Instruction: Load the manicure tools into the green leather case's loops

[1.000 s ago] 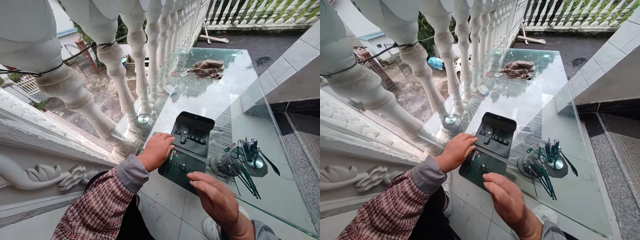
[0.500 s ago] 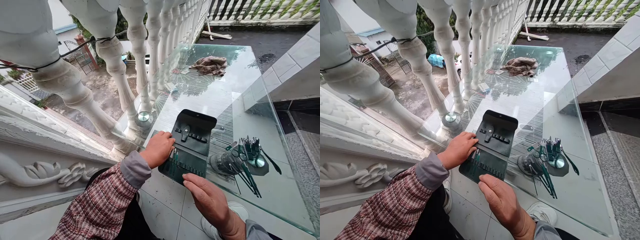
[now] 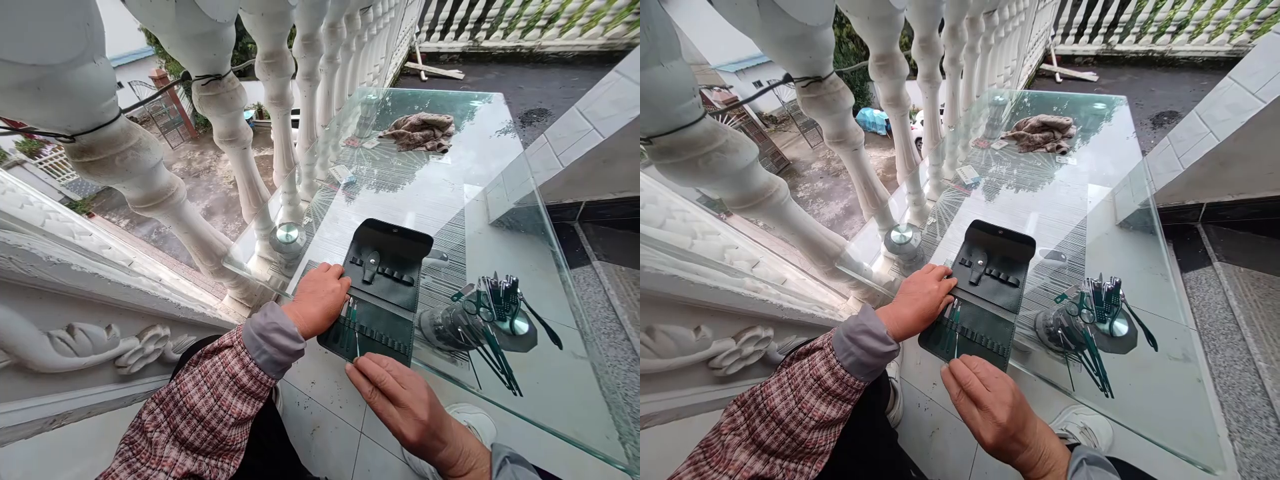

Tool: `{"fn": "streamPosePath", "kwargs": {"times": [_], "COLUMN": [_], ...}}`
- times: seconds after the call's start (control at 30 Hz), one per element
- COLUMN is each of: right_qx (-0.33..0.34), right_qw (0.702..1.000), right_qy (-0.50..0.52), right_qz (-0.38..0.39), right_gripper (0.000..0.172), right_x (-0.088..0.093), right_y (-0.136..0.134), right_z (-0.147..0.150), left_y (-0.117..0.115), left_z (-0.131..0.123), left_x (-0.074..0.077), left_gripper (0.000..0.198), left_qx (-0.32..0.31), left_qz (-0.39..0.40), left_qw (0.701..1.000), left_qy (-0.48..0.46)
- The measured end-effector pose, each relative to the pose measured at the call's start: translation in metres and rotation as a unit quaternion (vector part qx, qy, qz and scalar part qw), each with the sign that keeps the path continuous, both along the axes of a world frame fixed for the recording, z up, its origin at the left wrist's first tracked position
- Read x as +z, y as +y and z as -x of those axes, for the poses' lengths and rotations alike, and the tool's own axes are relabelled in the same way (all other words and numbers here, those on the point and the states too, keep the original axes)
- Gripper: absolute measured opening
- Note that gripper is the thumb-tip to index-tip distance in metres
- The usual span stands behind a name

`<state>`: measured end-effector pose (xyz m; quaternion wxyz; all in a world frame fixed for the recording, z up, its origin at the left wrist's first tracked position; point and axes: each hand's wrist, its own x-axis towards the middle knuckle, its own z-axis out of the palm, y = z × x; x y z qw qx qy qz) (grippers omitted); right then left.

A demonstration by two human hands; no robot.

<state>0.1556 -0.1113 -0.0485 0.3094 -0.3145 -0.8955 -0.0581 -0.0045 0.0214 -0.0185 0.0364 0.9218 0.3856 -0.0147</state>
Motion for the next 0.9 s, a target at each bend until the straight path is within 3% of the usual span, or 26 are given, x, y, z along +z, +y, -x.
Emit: {"fn": "streamPosePath", "kwargs": {"times": [0.33,0.6,0.77,0.9], "right_qx": [-0.044,-0.040,-0.036,-0.040], "right_qw": [0.997,0.998,0.999,0.999], "right_qy": [-0.009,0.002,-0.009,-0.014], "right_qz": [-0.064,-0.055,-0.033,-0.026], "right_gripper": [0.033,0.033,0.020,0.021], "right_x": [-0.017,-0.016,-0.019,-0.025], "right_y": [0.000,0.003,0.005,0.004], "right_z": [0.018,0.013,0.013,0.014], "left_y": [0.000,0.001,0.001,0.001], "left_z": [-0.001,-0.001,-0.001,-0.001], "left_x": [0.002,0.002,0.006,0.006], "left_gripper": [0.023,0.023,0.023,0.023], "left_qx": [-0.008,-0.004,-0.006,-0.006], "left_qz": [-0.004,0.000,0.006,0.006], "left_qw": [1.000,1.000,1.000,1.000], "left_qy": [0.012,0.014,0.018,0.017]}}
